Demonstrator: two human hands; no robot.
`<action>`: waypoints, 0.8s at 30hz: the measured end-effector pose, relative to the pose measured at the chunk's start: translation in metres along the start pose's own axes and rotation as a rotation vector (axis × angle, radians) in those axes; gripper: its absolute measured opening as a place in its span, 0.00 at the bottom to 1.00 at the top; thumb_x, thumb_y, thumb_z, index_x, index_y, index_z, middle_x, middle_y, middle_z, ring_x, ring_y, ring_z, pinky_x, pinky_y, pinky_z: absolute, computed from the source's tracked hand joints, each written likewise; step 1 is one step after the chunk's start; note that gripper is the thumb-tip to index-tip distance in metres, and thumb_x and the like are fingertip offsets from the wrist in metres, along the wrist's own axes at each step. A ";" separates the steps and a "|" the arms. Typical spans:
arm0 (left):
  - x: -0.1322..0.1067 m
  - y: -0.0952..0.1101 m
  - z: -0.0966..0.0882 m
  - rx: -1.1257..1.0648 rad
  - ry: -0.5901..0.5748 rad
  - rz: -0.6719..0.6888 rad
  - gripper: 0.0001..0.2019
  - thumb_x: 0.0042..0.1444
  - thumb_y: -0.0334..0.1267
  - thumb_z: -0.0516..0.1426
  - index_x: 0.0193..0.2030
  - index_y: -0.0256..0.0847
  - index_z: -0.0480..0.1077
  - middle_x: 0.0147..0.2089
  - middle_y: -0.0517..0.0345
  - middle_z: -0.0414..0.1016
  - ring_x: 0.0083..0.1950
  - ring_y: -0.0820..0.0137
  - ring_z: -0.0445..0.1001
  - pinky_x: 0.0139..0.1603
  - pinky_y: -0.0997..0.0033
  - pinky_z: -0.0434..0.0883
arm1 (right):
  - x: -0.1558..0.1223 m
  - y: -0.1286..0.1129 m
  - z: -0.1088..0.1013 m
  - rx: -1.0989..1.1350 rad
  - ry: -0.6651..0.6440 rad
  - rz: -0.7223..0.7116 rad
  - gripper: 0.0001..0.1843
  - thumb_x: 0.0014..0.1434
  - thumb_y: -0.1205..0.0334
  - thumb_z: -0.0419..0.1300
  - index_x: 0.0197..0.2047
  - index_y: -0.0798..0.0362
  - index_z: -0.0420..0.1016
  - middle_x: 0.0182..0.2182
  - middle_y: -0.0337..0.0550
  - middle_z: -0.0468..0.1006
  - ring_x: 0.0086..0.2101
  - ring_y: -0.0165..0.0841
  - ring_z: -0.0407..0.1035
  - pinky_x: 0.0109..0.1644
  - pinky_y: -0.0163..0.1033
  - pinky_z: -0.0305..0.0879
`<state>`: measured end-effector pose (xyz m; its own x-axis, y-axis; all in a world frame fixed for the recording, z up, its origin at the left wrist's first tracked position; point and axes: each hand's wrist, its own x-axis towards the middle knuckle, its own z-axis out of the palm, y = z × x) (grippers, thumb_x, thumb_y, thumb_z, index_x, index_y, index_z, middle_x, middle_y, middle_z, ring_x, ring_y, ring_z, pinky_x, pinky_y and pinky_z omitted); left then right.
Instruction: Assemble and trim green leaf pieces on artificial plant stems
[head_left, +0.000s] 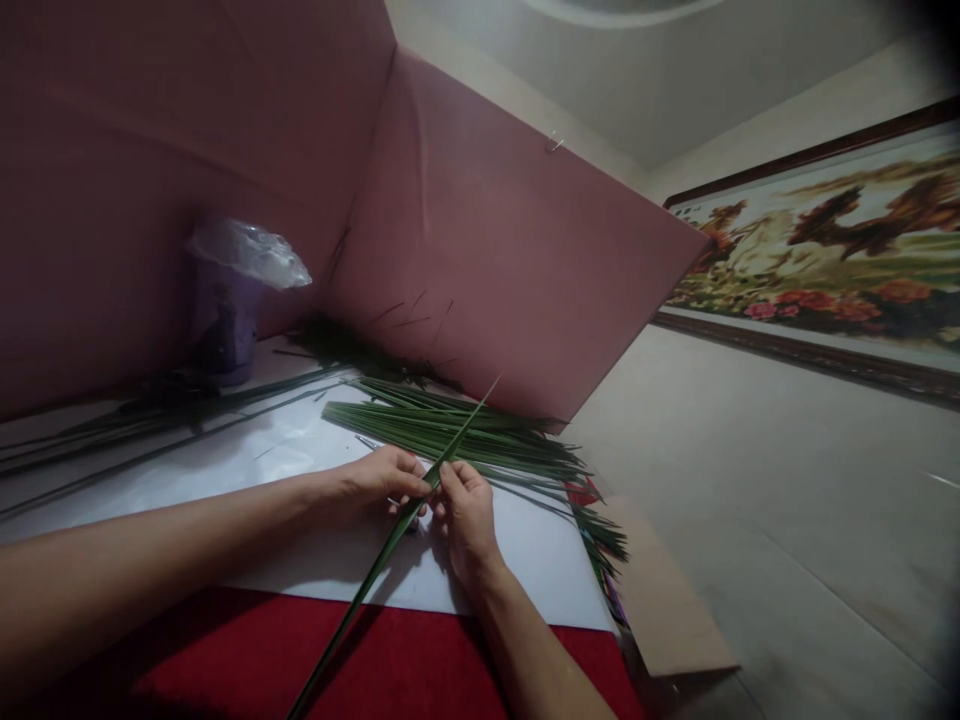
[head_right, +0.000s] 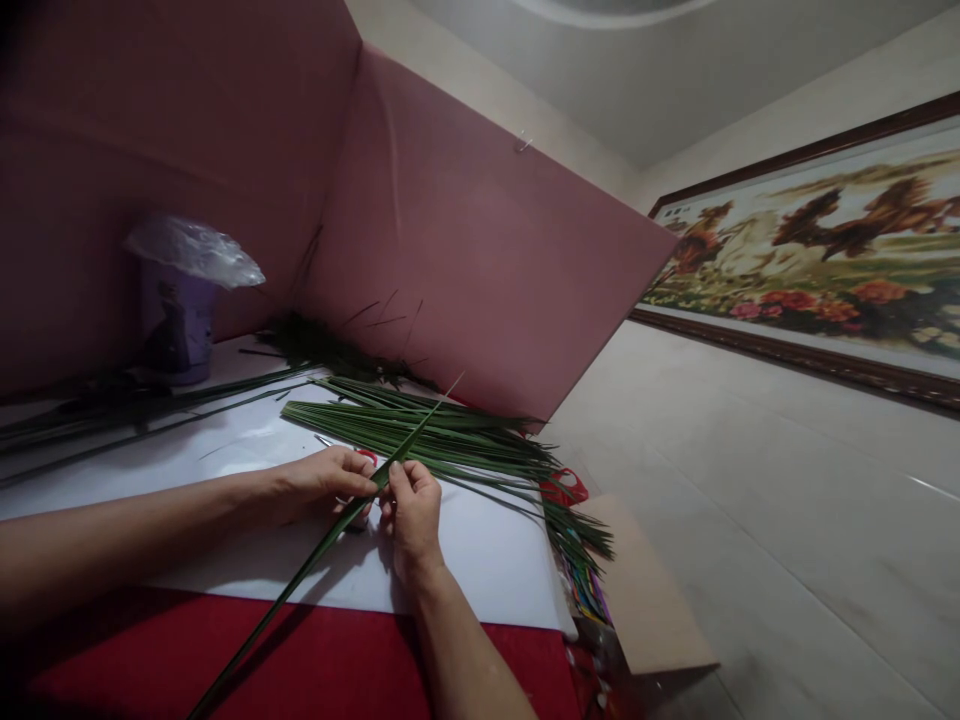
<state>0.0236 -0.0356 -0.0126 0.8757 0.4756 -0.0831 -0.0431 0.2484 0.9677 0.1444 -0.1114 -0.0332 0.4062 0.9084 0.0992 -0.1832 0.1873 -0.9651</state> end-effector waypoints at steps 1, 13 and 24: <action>0.001 -0.001 -0.001 0.008 -0.001 -0.004 0.11 0.39 0.37 0.62 0.20 0.35 0.64 0.18 0.60 0.67 0.19 0.76 0.63 0.19 0.77 0.53 | 0.000 0.000 0.000 0.004 0.000 0.002 0.17 0.49 0.51 0.62 0.26 0.53 0.60 0.13 0.28 0.61 0.11 0.19 0.48 0.10 0.24 0.43; 0.003 -0.003 -0.005 0.096 -0.032 -0.031 0.03 0.35 0.29 0.60 0.21 0.34 0.71 0.17 0.61 0.68 0.17 0.79 0.61 0.19 0.78 0.55 | -0.001 -0.008 0.003 0.226 0.041 0.002 0.16 0.49 0.57 0.62 0.23 0.54 0.58 0.14 0.28 0.58 0.13 0.19 0.46 0.11 0.24 0.40; 0.007 -0.007 -0.008 0.091 0.003 0.050 0.06 0.37 0.30 0.59 0.25 0.31 0.74 0.20 0.56 0.72 0.17 0.78 0.61 0.19 0.77 0.56 | -0.003 -0.008 0.005 0.094 -0.035 0.093 0.15 0.45 0.56 0.64 0.25 0.53 0.61 0.14 0.28 0.60 0.13 0.20 0.49 0.12 0.25 0.44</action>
<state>0.0260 -0.0269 -0.0222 0.8720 0.4883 -0.0353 -0.0422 0.1468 0.9883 0.1403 -0.1140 -0.0247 0.3518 0.9359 0.0202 -0.3027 0.1341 -0.9436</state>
